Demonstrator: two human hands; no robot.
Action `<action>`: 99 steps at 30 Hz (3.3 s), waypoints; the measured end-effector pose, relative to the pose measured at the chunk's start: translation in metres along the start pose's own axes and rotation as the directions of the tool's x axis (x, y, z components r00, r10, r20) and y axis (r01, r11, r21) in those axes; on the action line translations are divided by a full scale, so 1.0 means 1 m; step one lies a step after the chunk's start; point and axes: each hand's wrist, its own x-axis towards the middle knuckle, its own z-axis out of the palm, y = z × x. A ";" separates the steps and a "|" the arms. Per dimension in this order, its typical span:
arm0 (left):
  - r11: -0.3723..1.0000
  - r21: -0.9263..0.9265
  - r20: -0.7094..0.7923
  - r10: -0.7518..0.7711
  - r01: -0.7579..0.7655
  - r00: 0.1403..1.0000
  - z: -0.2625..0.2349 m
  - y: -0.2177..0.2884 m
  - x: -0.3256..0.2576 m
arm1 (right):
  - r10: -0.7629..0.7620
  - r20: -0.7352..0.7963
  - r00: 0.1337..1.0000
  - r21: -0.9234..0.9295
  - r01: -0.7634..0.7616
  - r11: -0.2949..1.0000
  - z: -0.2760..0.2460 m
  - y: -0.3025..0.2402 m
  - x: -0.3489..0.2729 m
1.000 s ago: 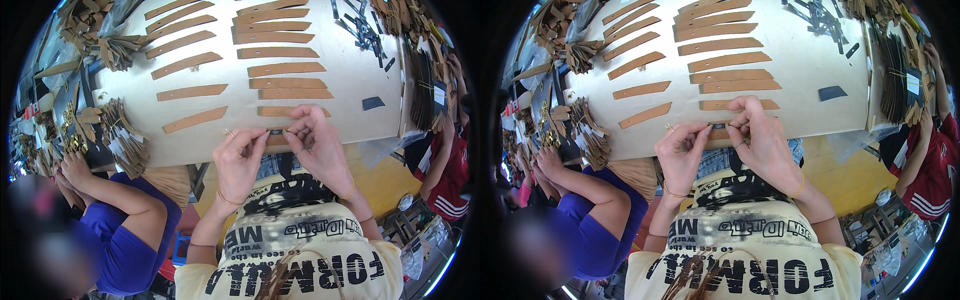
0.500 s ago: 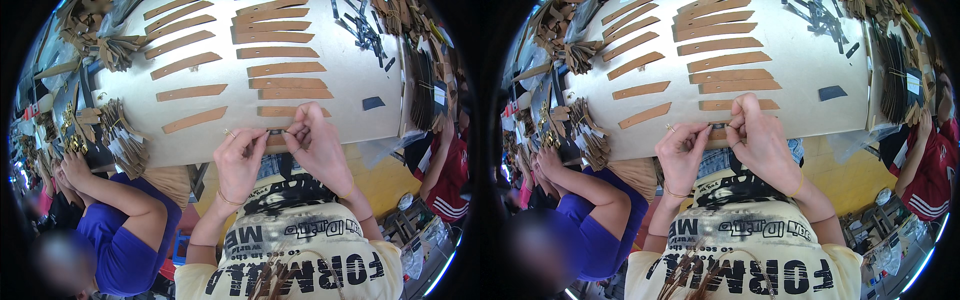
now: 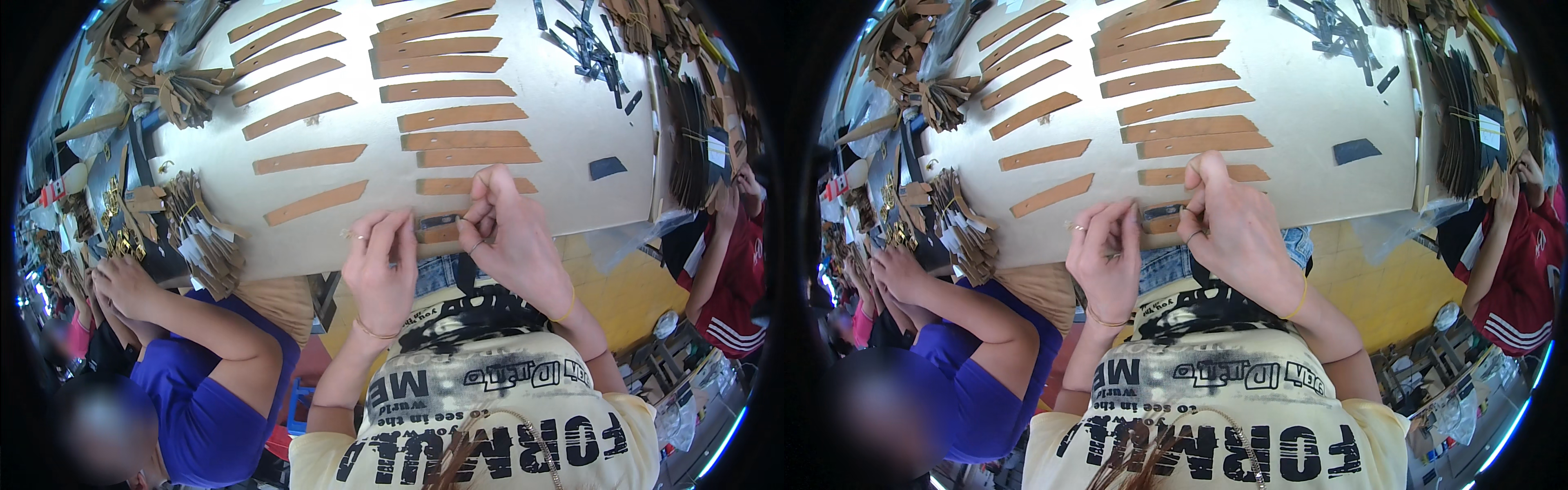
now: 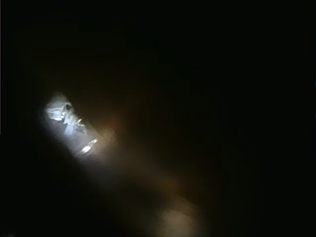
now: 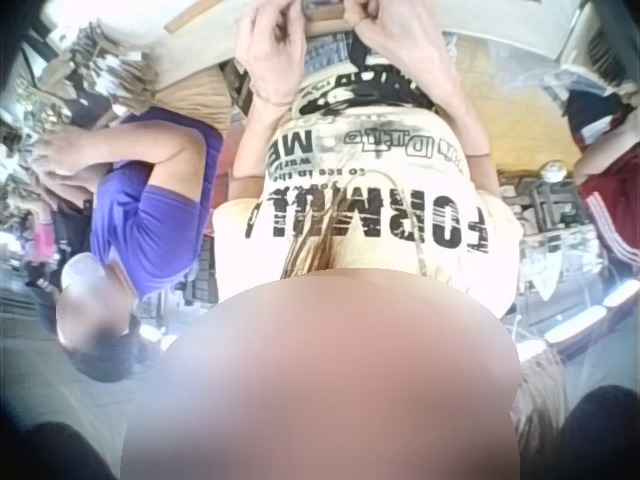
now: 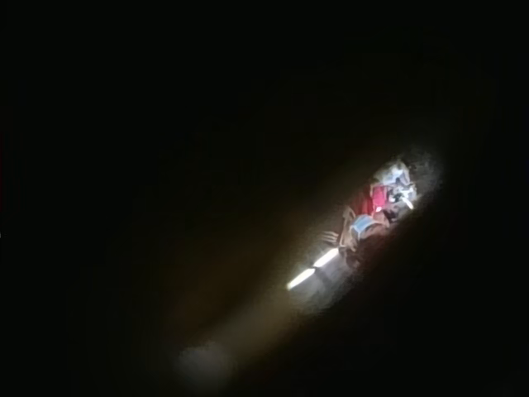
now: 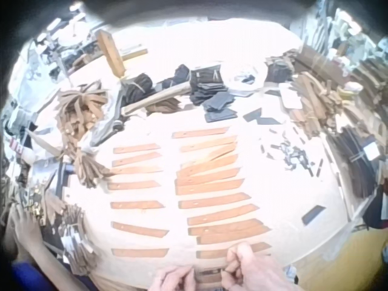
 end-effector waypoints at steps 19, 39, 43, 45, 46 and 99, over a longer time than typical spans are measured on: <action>0.981 0.144 0.049 0.125 -0.131 0.991 -0.004 -0.012 -0.010 | -0.007 -0.018 1.000 -0.098 0.005 0.995 0.000 -0.003 -0.003; 0.984 0.175 0.106 -0.043 0.024 0.993 0.000 0.007 0.009 | -0.139 -0.019 0.990 -0.293 0.128 0.948 -0.023 0.002 0.001; 0.974 0.223 0.088 -0.054 0.033 0.995 0.007 0.013 0.009 | -0.118 -0.014 0.993 -0.260 0.110 0.959 -0.024 0.003 0.001; 0.968 0.251 0.073 -0.050 0.030 0.996 0.010 0.014 0.011 | -0.115 0.002 0.993 -0.280 0.111 0.953 -0.026 0.003 0.001; 0.964 0.266 0.065 -0.049 0.030 0.997 0.011 0.015 0.011 | -0.112 0.011 0.994 -0.285 0.111 0.952 -0.026 0.003 0.002; 0.954 0.295 -0.072 0.084 -0.059 0.994 0.020 0.008 0.006 | -0.120 0.025 0.992 -0.240 0.122 0.963 -0.030 0.004 0.012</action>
